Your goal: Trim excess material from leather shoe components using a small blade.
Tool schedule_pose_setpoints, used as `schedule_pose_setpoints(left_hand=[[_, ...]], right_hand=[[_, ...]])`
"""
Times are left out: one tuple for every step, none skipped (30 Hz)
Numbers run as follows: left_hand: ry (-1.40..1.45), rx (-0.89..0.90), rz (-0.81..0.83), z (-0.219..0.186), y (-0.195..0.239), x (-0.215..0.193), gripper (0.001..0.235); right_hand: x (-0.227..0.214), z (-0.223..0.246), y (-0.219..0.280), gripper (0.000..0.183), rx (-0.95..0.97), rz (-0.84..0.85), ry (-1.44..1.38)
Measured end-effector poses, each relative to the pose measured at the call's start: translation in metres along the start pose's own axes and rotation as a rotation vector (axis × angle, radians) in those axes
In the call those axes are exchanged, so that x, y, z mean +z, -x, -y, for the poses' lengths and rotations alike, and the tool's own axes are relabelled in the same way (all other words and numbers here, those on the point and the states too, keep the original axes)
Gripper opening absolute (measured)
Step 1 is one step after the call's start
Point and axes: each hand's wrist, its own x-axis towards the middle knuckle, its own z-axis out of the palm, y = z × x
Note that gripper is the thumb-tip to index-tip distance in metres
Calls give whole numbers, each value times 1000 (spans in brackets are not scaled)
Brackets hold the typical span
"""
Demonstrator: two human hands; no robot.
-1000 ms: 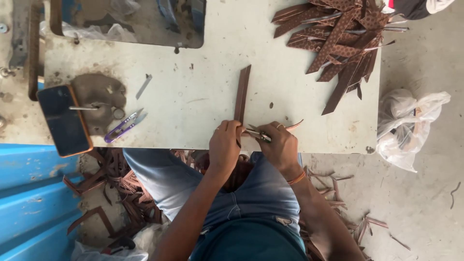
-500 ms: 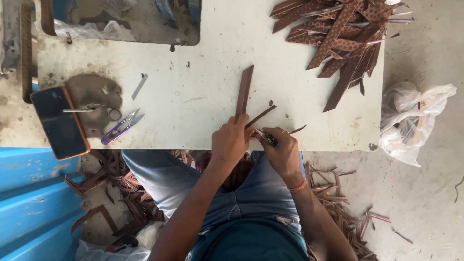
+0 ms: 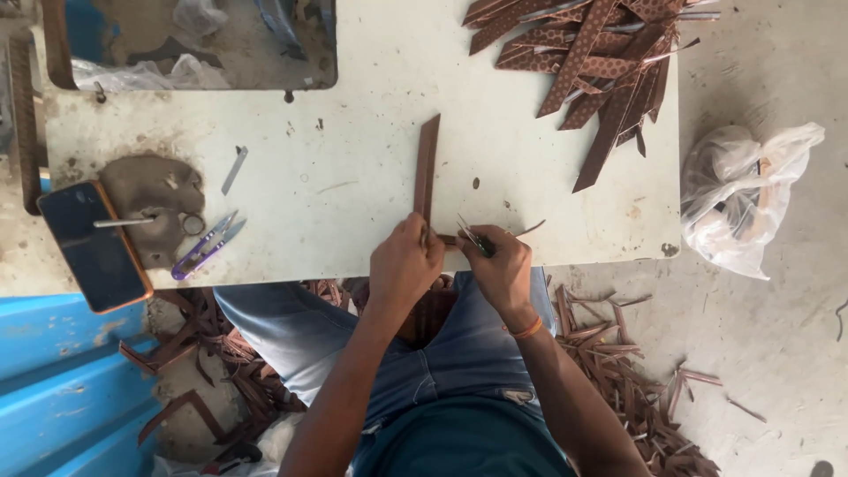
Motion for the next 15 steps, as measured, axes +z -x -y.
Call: schedule_pose_setpoints(left_hand=[[1, -4, 0, -2, -1, 0, 19], [-62, 1, 5, -3, -4, -1, 19], [-125, 5, 11, -5, -8, -2, 20], [-126, 2, 9, -7, -7, -2, 20], [-168, 18, -22, -10, -6, -1, 21], [-208, 37, -49, -14, -6, 0, 22], [-209, 37, -47, -16, -7, -1, 22], [-235, 47, -40, -18, -8, -1, 27], [-261, 57, -33, -20, -8, -1, 33], [-260, 57, -31, -17, -9, 2, 33], [-264, 13, -20, -13, -11, 4, 30], [-269, -31, -11, -10, -12, 6, 29], [-269, -32, -12, -7, -13, 6, 29], [-267, -17, -23, -5, -13, 6, 26], [-266, -1, -33, -2, -14, 6, 24]], right_hand=[[1, -1, 4, 16, 0, 3, 1], [3, -2, 5, 16, -41, -14, -7], [6, -2, 7, 16, -83, -32, -15], [7, -2, 9, 16, -84, -29, -16], [8, -2, 11, 16, -116, -47, -9], [9, -2, 13, 15, -144, -68, -1], [9, 0, 13, 15, -142, -68, -2], [8, 1, 14, 14, -147, -68, 2], [8, 3, 15, 14, -151, -68, 6], [7, 4, 15, 14, -149, -68, 7], [6, 5, 15, 15, -144, -65, 6], [5, 6, 15, 17, -141, -62, 3], [5, 6, 15, 17, -142, -61, 3], [5, 6, 15, 18, -141, -57, -11], [5, 6, 14, 19, -140, -53, -26]])
